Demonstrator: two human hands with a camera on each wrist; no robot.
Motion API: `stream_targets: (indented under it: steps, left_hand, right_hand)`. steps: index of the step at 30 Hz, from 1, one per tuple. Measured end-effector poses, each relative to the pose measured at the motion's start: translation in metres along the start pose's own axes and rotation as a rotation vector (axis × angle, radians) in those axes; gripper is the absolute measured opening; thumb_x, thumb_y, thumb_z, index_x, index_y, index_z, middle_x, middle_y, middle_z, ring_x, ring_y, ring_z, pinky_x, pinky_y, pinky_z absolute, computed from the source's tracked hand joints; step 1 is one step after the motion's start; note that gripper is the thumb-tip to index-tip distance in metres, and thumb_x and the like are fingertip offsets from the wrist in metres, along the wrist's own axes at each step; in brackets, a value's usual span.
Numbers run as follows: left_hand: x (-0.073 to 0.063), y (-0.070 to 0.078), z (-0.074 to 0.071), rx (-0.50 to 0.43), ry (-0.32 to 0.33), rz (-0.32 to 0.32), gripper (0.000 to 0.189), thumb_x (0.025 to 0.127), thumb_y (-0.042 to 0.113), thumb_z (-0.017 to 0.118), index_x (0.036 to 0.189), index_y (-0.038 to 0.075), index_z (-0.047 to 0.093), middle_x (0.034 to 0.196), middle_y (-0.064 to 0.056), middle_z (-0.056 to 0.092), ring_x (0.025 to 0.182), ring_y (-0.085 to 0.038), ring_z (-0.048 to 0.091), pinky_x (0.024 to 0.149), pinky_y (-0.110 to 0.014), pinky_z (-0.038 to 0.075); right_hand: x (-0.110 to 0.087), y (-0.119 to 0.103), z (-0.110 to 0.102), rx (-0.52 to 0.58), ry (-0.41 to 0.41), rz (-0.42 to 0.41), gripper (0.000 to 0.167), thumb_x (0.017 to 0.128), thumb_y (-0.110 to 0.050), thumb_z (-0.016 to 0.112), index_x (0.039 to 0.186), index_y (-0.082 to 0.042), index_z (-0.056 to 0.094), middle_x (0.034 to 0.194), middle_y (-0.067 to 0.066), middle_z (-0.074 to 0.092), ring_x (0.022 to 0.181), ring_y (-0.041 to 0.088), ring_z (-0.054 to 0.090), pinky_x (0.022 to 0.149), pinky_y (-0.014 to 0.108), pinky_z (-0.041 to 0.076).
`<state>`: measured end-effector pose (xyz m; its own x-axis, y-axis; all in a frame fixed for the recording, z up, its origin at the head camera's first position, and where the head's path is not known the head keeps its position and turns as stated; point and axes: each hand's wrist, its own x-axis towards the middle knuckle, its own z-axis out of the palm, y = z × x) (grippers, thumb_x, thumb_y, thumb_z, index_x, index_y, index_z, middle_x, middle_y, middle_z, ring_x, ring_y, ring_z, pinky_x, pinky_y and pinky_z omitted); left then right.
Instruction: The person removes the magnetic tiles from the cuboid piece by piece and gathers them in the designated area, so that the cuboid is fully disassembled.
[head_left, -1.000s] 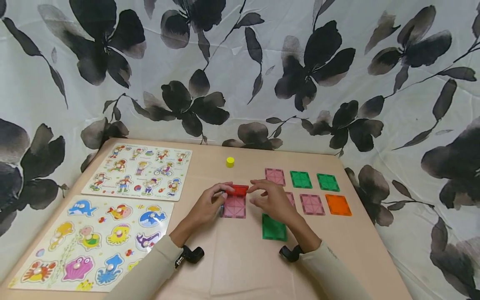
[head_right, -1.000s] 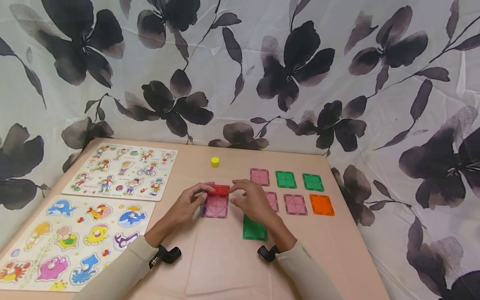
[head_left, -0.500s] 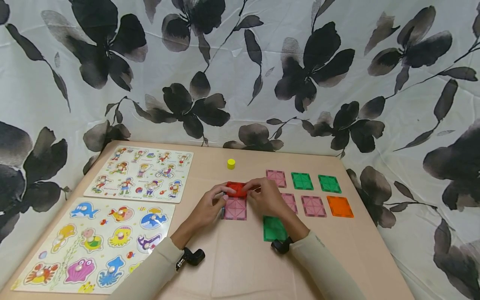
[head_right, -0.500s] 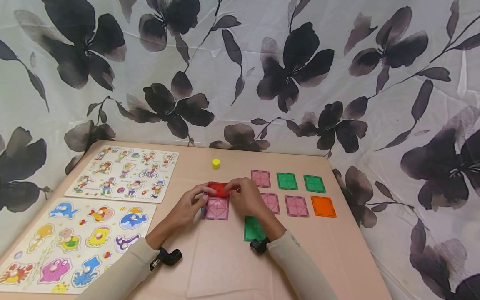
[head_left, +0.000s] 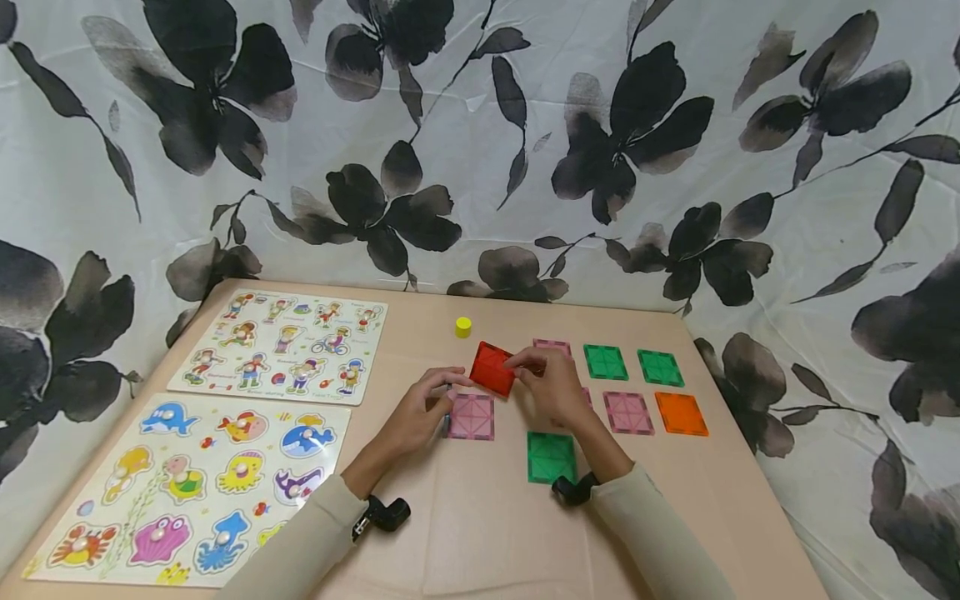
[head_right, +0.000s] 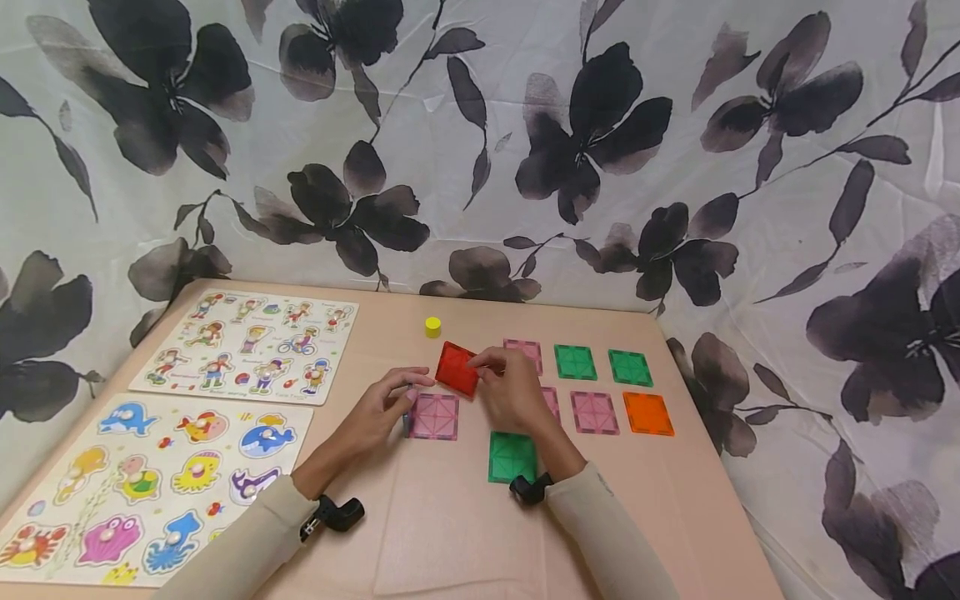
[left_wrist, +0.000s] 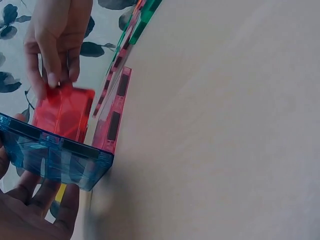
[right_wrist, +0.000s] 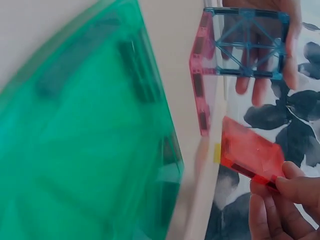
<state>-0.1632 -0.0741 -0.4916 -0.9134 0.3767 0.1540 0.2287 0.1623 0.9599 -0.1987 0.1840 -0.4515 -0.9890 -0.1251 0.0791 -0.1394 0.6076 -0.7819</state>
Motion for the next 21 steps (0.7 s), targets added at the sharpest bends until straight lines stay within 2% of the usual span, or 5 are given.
stream_targets:
  steps: [7, 13, 16, 18, 21]
  left_hand:
    - [0.0, 0.001, 0.0, -0.015, -0.008, -0.012, 0.033, 0.11, 0.002, 0.047, 0.137, 0.01, 0.064, 0.151, -0.012, 0.054, 0.139, -0.044, 0.057, 0.114, -0.056, 0.052]
    - [0.0, 0.001, 0.0, -0.017, -0.006, -0.019, 0.033, 0.109, 0.002, 0.047, 0.137, 0.01, 0.064, 0.15, -0.011, 0.055, 0.131, -0.044, 0.063, 0.109, -0.048, 0.052]
    - [0.0, -0.001, 0.0, -0.013, -0.007, -0.013, 0.033, 0.11, 0.003, 0.047, 0.137, 0.011, 0.063, 0.15, -0.011, 0.055, 0.131, -0.043, 0.063, 0.108, -0.044, 0.052]
    - [0.0, -0.001, 0.0, -0.017, -0.007, -0.011, 0.033, 0.11, 0.003, 0.047, 0.137, 0.011, 0.063, 0.15, -0.011, 0.055, 0.131, -0.043, 0.064, 0.108, -0.043, 0.052]
    - [0.0, -0.001, 0.0, -0.022, -0.008, -0.013, 0.033, 0.11, 0.003, 0.047, 0.137, 0.011, 0.063, 0.15, -0.011, 0.055, 0.13, -0.043, 0.064, 0.108, -0.044, 0.052]
  right_hand:
    - [-0.017, 0.008, -0.027, 0.021, 0.03, -0.028, 0.021, 0.102, -0.005, 0.069, 0.113, -0.019, 0.079, 0.12, 0.004, 0.076, 0.106, 0.024, 0.071, 0.097, 0.041, 0.063]
    - [-0.035, 0.02, -0.053, 0.023, 0.069, -0.013, 0.023, 0.102, -0.003, 0.068, 0.121, -0.015, 0.072, 0.121, 0.007, 0.077, 0.109, 0.025, 0.07, 0.092, 0.021, 0.057]
    - [-0.045, 0.029, -0.065, 0.017, 0.088, 0.002, 0.026, 0.102, -0.003, 0.069, 0.125, -0.014, 0.068, 0.12, 0.011, 0.078, 0.107, 0.027, 0.07, 0.088, 0.015, 0.055]
    - [-0.053, 0.035, -0.073, 0.01, 0.092, 0.013, 0.028, 0.102, -0.003, 0.069, 0.127, -0.014, 0.067, 0.12, 0.013, 0.078, 0.105, 0.028, 0.07, 0.086, 0.015, 0.055]
    - [-0.064, 0.045, -0.084, 0.041, 0.067, 0.043, 0.029, 0.102, -0.002, 0.068, 0.129, -0.011, 0.067, 0.119, 0.017, 0.077, 0.099, 0.035, 0.069, 0.079, 0.024, 0.062]
